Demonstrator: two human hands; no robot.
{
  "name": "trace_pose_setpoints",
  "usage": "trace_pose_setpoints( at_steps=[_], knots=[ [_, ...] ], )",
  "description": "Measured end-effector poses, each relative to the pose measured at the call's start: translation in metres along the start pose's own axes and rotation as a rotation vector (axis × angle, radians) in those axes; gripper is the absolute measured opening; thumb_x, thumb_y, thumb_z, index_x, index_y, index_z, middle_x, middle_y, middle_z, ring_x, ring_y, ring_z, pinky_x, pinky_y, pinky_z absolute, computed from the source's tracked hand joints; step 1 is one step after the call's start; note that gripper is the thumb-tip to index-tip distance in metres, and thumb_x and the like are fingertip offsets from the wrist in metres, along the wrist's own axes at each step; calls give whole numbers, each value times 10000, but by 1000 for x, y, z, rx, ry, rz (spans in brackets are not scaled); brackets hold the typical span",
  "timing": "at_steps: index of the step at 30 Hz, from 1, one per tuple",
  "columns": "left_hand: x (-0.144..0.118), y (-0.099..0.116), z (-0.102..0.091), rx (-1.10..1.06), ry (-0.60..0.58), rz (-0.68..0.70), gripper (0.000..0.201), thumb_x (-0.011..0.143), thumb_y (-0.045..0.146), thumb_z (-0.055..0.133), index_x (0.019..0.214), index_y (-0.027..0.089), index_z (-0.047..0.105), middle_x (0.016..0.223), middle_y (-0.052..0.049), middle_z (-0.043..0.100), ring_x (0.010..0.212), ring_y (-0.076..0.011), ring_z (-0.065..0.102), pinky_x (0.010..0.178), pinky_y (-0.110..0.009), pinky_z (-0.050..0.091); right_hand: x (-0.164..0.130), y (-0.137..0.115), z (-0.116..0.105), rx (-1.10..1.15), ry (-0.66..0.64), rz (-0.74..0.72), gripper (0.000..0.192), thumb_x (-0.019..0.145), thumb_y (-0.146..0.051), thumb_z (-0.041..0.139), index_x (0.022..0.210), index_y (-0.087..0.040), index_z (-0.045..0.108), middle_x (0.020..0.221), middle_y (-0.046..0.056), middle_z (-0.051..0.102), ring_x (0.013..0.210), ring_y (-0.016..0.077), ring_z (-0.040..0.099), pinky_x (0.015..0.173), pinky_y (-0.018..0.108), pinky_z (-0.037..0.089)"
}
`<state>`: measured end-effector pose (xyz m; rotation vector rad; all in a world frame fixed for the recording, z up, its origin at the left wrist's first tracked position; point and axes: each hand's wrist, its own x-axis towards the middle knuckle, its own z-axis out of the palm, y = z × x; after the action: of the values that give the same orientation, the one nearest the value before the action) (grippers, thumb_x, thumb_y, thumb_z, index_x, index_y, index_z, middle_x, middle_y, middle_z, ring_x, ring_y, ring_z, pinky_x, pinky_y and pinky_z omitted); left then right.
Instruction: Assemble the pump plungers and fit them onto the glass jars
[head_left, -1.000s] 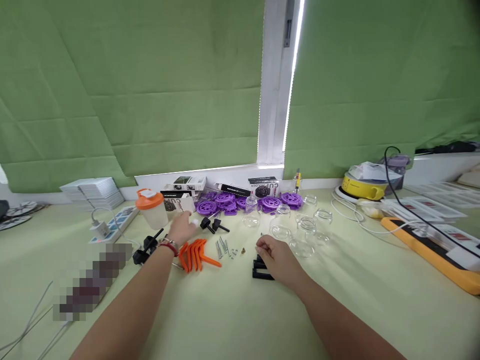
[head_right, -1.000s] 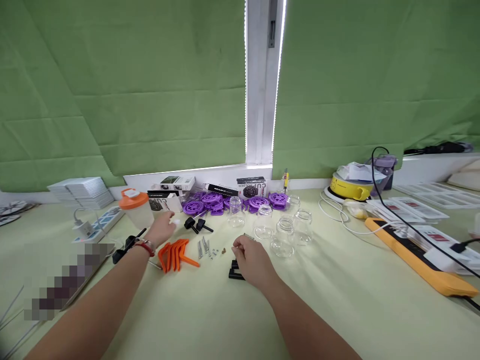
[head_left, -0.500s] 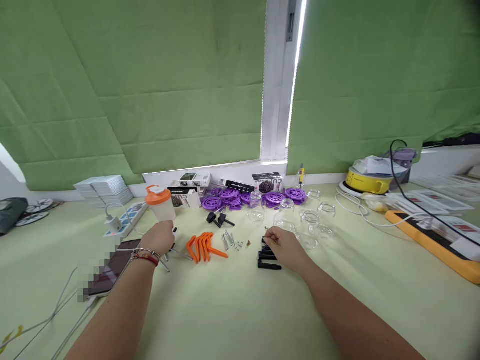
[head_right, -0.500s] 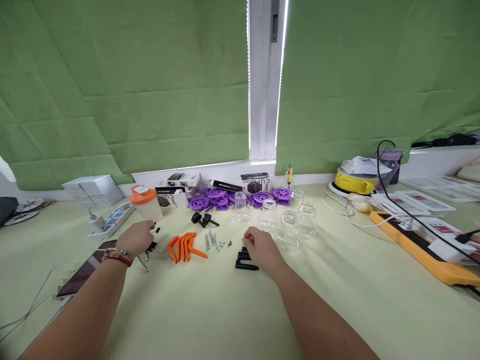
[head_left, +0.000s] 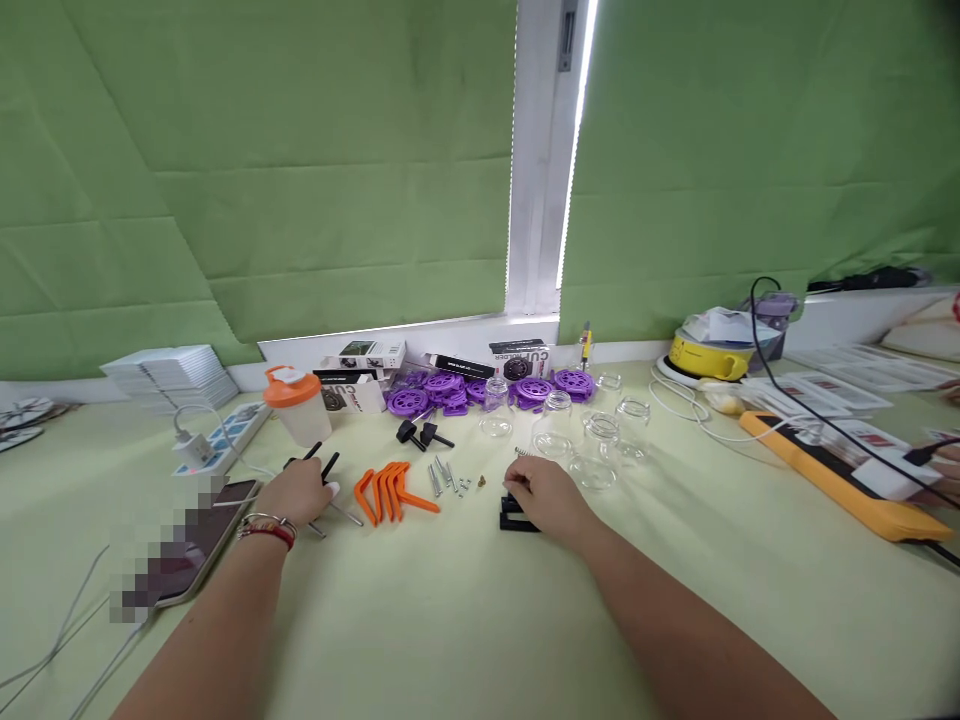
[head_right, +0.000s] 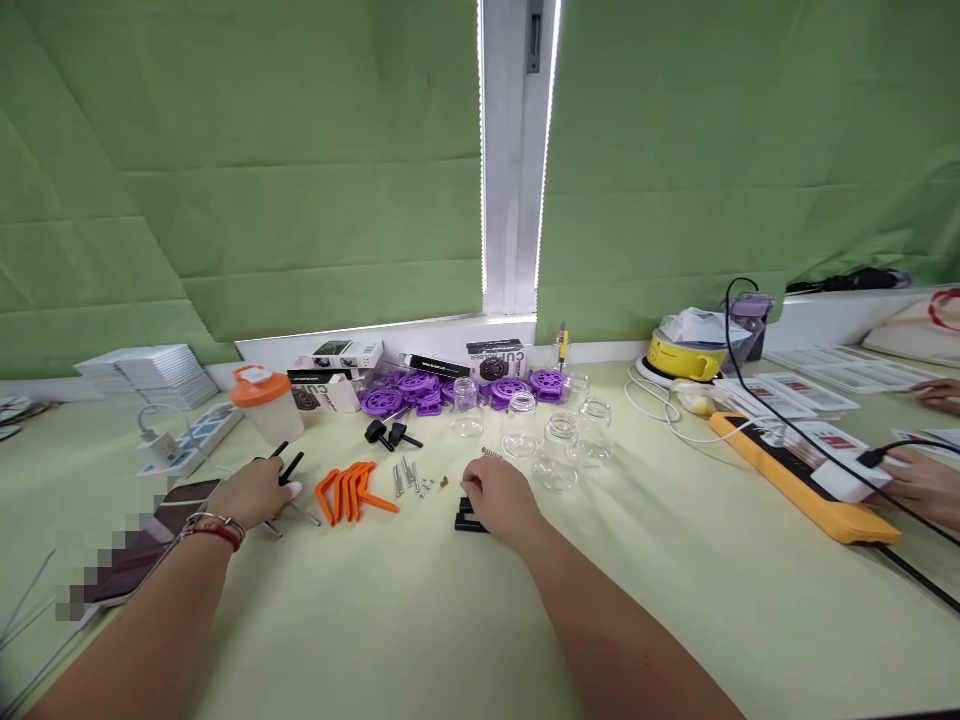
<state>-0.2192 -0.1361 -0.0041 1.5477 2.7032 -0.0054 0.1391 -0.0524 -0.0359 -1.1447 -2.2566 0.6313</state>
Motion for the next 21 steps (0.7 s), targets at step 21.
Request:
trace_pose_setpoints(
  at_steps=[21],
  knots=[
    [-51,40,-38,-1438,-78,164,501,554,297,757,945,191,461,787,-7,621,569,-137,571,455,-236,408,40,-18,36,-451,-162,-193,209,819,-136,535,697,-186,698,848,73,617,843,198,511,732,306,338]
  ],
)
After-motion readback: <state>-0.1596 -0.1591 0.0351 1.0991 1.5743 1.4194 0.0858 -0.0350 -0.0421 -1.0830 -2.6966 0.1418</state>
